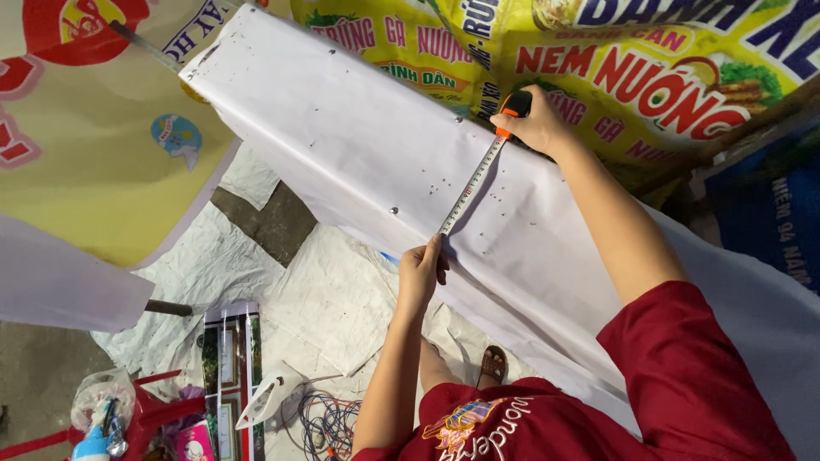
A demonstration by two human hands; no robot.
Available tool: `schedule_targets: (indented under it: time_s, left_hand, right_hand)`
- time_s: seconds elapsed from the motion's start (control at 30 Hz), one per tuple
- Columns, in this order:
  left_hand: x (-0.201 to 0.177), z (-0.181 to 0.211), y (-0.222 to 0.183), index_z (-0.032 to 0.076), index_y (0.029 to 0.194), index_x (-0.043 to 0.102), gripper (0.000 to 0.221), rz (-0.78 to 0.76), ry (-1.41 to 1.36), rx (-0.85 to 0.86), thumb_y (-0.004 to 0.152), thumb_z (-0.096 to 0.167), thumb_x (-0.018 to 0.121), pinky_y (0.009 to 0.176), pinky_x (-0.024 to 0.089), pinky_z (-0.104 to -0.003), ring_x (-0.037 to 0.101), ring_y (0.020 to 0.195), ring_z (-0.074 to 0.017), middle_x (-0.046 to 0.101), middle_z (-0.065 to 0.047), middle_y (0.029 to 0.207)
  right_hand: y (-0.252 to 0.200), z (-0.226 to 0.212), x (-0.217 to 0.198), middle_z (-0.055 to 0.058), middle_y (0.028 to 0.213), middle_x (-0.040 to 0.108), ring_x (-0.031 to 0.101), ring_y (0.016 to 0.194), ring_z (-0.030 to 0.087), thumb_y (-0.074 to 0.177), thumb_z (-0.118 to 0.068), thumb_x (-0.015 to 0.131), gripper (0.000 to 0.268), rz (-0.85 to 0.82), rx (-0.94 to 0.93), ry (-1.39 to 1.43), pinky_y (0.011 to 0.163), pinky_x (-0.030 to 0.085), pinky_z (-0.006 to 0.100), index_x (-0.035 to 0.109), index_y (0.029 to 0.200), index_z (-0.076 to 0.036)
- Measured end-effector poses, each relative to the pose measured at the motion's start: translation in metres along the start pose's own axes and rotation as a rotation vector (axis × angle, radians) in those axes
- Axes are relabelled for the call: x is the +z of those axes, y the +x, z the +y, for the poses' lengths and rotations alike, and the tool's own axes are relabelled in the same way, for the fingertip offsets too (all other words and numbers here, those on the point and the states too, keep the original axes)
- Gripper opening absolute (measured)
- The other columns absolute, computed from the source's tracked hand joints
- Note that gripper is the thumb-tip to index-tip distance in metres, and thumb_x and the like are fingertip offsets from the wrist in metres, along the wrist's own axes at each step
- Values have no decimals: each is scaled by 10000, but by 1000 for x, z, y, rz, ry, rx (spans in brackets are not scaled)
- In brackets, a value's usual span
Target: Stripping insulation from electrical wires and measuring a long component with a tape measure
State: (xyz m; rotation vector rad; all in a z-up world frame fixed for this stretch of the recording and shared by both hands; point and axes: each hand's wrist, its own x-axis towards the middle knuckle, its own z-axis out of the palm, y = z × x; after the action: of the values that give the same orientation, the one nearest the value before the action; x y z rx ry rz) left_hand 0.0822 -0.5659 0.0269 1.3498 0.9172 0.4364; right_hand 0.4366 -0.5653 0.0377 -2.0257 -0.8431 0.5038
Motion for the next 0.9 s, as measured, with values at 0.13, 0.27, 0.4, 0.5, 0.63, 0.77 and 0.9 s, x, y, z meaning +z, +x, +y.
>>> schedule_targets:
  time_s: [0.13, 0.27, 0.4, 0.5, 0.63, 0.77, 0.9]
  left_hand:
    - [10, 5, -14, 64, 565, 607, 612, 14, 32, -4, 1044, 433, 513, 517, 324, -271, 442, 424, -116, 544, -63, 440]
    - [17, 9, -22, 57, 571, 633, 623, 3, 53, 3, 1038, 452, 515, 529, 391, -273, 489, 412, -132, 568, -63, 457]
    - [18, 6, -21, 77, 554, 589, 618, 20, 88, 20, 1050, 434, 499, 512, 351, -266, 446, 400, -117, 532, -47, 427]
    - [18, 6, -21, 70, 536, 564, 631, 20, 92, 11, 1049, 431, 495, 493, 318, -266, 420, 397, -118, 506, -57, 403]
    - [16, -23, -17, 66, 777, 727, 458, -162, -17, -49, 1109, 295, 511, 381, 284, -211, 416, 396, -77, 572, -3, 524]
    - [34, -3, -36, 71, 500, 555, 655, -76, 94, -7, 1050, 422, 494, 473, 332, -259, 444, 388, -119, 505, -50, 404]
    - [38, -7, -38, 56, 536, 576, 627, -96, 60, 8, 1050, 408, 513, 472, 320, -262, 437, 380, -118, 523, -61, 412]
  right_hand:
    - [-24, -11, -19, 107, 1334, 556, 546, 1214, 268, 742, -585, 753, 906, -66, 85, 15, 1007, 420, 419, 411, 1434, -110]
    - [-46, -18, -36, 73, 1321, 559, 557, 1197, 268, 758, -574, 721, 811, -69, 106, -55, 959, 434, 434, 457, 1399, -152]
    - [-46, 7, -40, 76, 1252, 581, 567, 1129, 248, 743, -619, 745, 793, -46, 50, -10, 939, 432, 408, 487, 1326, -147]
    - [-55, 3, -46, 87, 1239, 573, 560, 1117, 257, 740, -647, 728, 803, -65, 60, -2, 924, 431, 414, 480, 1315, -145]
    - [-51, 10, -42, 81, 1213, 555, 543, 1104, 237, 747, -634, 731, 791, -77, 15, 45, 923, 425, 394, 468, 1294, -127]
    - [-60, -4, -48, 124, 1350, 563, 554, 1206, 293, 726, -699, 675, 923, -99, 86, -24, 947, 437, 433, 436, 1420, -141]
    - [-60, -1, -51, 129, 1355, 526, 525, 1227, 278, 741, -662, 691, 898, -107, 32, 24, 980, 407, 427, 416, 1419, -141]
